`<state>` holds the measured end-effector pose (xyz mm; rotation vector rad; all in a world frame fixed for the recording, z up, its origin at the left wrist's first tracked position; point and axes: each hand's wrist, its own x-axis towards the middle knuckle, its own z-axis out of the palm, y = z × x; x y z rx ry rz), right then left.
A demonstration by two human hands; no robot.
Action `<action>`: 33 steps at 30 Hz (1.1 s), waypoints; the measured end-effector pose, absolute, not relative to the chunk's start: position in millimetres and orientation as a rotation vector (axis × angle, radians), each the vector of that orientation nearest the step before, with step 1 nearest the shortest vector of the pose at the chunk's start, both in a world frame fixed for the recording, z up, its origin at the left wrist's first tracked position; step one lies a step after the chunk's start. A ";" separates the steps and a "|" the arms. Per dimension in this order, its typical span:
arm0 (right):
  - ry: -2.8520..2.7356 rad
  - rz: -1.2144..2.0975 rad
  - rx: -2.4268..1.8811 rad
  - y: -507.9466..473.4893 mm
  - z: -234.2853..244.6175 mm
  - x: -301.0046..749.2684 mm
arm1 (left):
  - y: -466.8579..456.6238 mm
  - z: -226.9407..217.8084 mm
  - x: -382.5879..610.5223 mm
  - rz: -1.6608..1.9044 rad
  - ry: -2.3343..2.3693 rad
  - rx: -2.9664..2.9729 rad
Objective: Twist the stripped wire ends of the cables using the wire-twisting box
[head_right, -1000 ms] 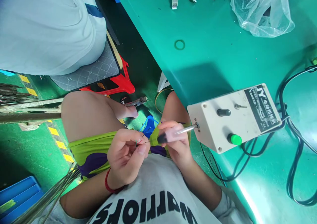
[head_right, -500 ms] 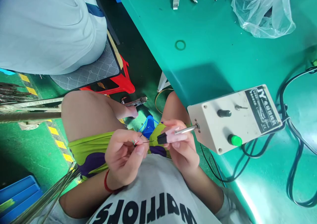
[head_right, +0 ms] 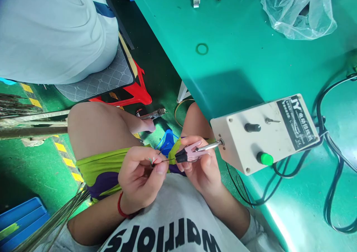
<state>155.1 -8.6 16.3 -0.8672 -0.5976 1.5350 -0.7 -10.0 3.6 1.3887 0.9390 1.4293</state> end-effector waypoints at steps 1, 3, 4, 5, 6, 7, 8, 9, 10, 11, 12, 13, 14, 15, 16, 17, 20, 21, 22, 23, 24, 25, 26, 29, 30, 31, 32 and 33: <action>-0.604 1.529 -0.867 -8.7 14.8 153.9 | -9.2 4.7 -0.5 1.427 0.947 1.396; -0.611 1.505 -0.878 -8.8 13.2 152.2 | -7.9 6.5 0.2 1.423 0.951 1.401; -0.611 1.491 -0.888 -8.7 13.0 151.7 | -7.5 7.0 0.6 1.421 0.951 1.402; -0.609 1.478 -0.901 -8.6 13.2 151.4 | -7.3 7.4 1.2 1.417 0.952 1.403; -0.605 1.467 -0.914 -8.5 13.5 151.4 | -7.2 7.5 1.7 1.412 0.955 1.404; -0.605 1.459 -0.923 -8.3 13.7 151.5 | -7.2 7.5 2.2 1.408 0.959 1.405; -0.608 1.456 -0.924 -8.1 13.9 151.8 | -7.2 7.3 2.7 1.402 0.962 1.406; -0.610 1.458 -0.920 -7.8 13.8 152.2 | -7.2 7.2 3.1 1.396 0.964 1.406; -0.612 1.463 -0.909 -7.6 13.5 152.7 | -7.1 7.1 3.4 1.392 0.962 1.407; -0.614 1.468 -0.893 -7.5 13.1 153.2 | -7.0 7.0 3.7 1.390 0.957 1.407; -0.617 1.475 -0.878 -7.3 12.6 153.6 | -6.8 6.9 3.9 1.390 0.952 1.406; -0.620 1.481 -0.866 -7.3 12.2 154.0 | -6.6 6.8 4.2 1.388 0.948 1.406; -0.622 1.486 -0.860 -7.3 11.9 154.3 | -6.5 6.7 4.4 1.385 0.944 1.407; -0.623 1.488 -0.863 -7.5 11.6 154.5 | -6.4 6.6 4.7 1.381 0.942 1.407; -0.621 1.488 -0.875 -7.8 11.5 154.6 | -6.3 6.4 4.9 1.377 0.938 1.405; -0.616 1.486 -0.899 -8.1 11.5 154.8 | -6.4 6.2 5.2 1.375 0.935 1.401; -0.600 1.477 -0.975 -8.4 10.7 154.9 | -6.6 5.6 5.7 1.370 0.922 1.391; -0.602 1.476 -0.981 -8.0 10.0 155.0 | -6.6 5.6 5.7 1.370 0.925 1.391; -0.611 1.476 -0.971 -7.5 9.3 155.0 | -6.5 5.7 5.7 1.369 0.928 1.395; -0.624 1.473 -0.949 -6.9 8.6 155.1 | -6.3 6.0 5.7 1.368 0.933 1.400; -0.637 1.469 -0.923 -6.6 8.2 155.2 | -6.1 6.4 5.7 1.370 0.937 1.406; -0.647 1.475 -0.903 -6.9 8.2 155.2 | -6.0 6.9 5.7 1.373 0.936 1.411; -0.654 1.495 -0.893 -7.8 8.9 155.0 | -5.9 7.4 5.7 1.377 0.926 1.411; -0.623 1.601 -0.951 -15.6 16.0 152.4 | -6.9 7.8 5.1 1.383 0.890 1.400; -0.593 1.614 -0.999 -19.1 19.7 150.6 | -7.7 7.4 4.7 1.383 0.891 1.402; -0.555 1.605 -1.056 -22.6 23.7 148.5 | -8.5 6.7 4.1 1.384 0.902 1.410; -0.516 1.581 -1.114 -25.6 27.6 146.3 | -9.2 5.9 3.5 1.386 0.918 1.421; -0.478 1.553 -1.164 -27.9 31.2 144.2 | -9.8 5.2 2.9 1.387 0.933 1.434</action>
